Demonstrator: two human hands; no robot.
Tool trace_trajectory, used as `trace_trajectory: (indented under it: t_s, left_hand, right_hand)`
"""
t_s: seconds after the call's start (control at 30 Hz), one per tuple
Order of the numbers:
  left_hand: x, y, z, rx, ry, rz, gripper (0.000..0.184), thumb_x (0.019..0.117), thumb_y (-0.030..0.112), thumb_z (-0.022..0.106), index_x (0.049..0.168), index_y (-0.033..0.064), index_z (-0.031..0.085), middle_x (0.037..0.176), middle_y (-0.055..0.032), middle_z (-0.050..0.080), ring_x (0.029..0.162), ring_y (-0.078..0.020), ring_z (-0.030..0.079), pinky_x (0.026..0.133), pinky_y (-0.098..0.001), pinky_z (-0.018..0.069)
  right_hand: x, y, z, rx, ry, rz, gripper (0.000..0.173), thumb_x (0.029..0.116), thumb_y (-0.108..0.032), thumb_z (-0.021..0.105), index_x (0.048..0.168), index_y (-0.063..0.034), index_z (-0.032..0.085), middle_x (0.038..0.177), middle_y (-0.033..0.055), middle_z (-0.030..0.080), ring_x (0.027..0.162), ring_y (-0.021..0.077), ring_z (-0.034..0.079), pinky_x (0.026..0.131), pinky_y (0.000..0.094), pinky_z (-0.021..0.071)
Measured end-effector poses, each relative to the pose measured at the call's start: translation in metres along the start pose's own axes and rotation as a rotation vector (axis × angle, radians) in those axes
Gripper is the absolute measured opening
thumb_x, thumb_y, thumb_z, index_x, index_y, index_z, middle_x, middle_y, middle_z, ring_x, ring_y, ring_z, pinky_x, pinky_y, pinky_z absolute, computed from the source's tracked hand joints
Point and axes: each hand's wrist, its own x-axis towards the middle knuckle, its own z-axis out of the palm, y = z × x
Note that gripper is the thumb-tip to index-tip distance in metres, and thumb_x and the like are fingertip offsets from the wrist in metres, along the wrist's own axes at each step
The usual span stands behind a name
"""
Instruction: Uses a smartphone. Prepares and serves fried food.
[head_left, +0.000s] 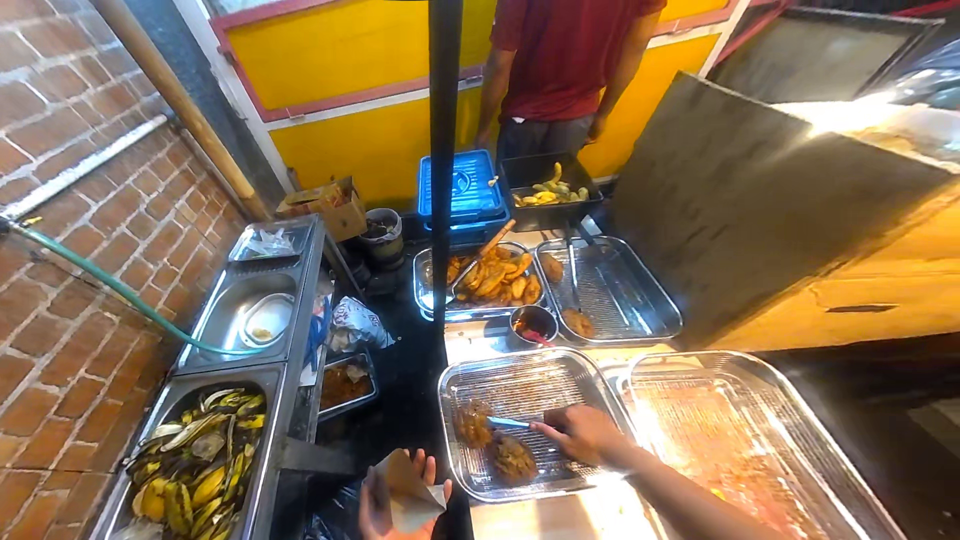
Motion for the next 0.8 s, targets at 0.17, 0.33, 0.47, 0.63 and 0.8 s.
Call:
trace_trajectory:
  t_s: [0.17,0.33,0.47,0.63,0.8]
  left_hand:
    - [0.004,-0.004,-0.003,-0.027,-0.005,-0.023,0.064,0.0936,0.065,0.052,0.126,0.0132,0.068,0.129,-0.0213,0.067,0.122,-0.046,0.062,0.103,-0.0708,0.0447]
    - [0.008,-0.003,-0.007,-0.037,0.007,-0.03,0.065,0.0937,0.065,0.052,0.129,0.0129,0.066,0.131,-0.022,0.066,0.123,-0.0464,0.062,0.103,-0.0706,0.0448]
    - [0.008,-0.002,-0.007,-0.036,0.032,-0.033,0.065,0.0947,0.065,0.049,0.129,0.0129,0.066,0.131,-0.0216,0.066,0.122,-0.0458,0.062,0.102,-0.0704,0.0447]
    - [0.012,-0.003,-0.008,0.009,0.087,-0.005,0.066,0.0962,0.066,0.046,0.131,0.0127,0.064,0.132,-0.0216,0.066,0.121,-0.045,0.063,0.1,-0.0688,0.0472]
    - [0.02,-0.005,-0.023,0.056,0.123,-0.015,0.075,0.0969,0.07,0.039,0.142,0.013,0.055,0.14,-0.0224,0.06,0.124,-0.0458,0.061,0.1,-0.0682,0.0478]
  right_hand:
    - [0.002,-0.001,0.006,0.158,0.09,-0.002,0.071,0.0962,-0.078,0.036,0.087,-0.0147,0.067,0.077,0.0073,0.066,0.08,0.027,0.068,0.077,0.0552,0.0534]
    - [0.002,-0.001,0.012,0.024,0.01,0.019,0.074,0.0956,-0.079,0.034,0.093,-0.0141,0.07,0.086,0.0113,0.07,0.089,0.0324,0.07,0.082,0.0592,0.0541]
    - [-0.002,-0.001,0.016,0.01,0.053,-0.004,0.075,0.0948,-0.08,0.034,0.091,-0.0137,0.069,0.084,0.0107,0.07,0.087,0.0316,0.07,0.081,0.0581,0.0542]
    - [-0.006,-0.012,0.019,-0.02,0.061,0.07,0.076,0.095,-0.08,0.032,0.092,-0.013,0.068,0.086,0.0117,0.07,0.09,0.0327,0.07,0.082,0.0582,0.0545]
    - [-0.011,-0.037,0.013,-0.087,0.075,0.13,0.077,0.0951,-0.08,0.03,0.091,-0.013,0.069,0.087,0.0129,0.071,0.092,0.034,0.071,0.082,0.0593,0.0546]
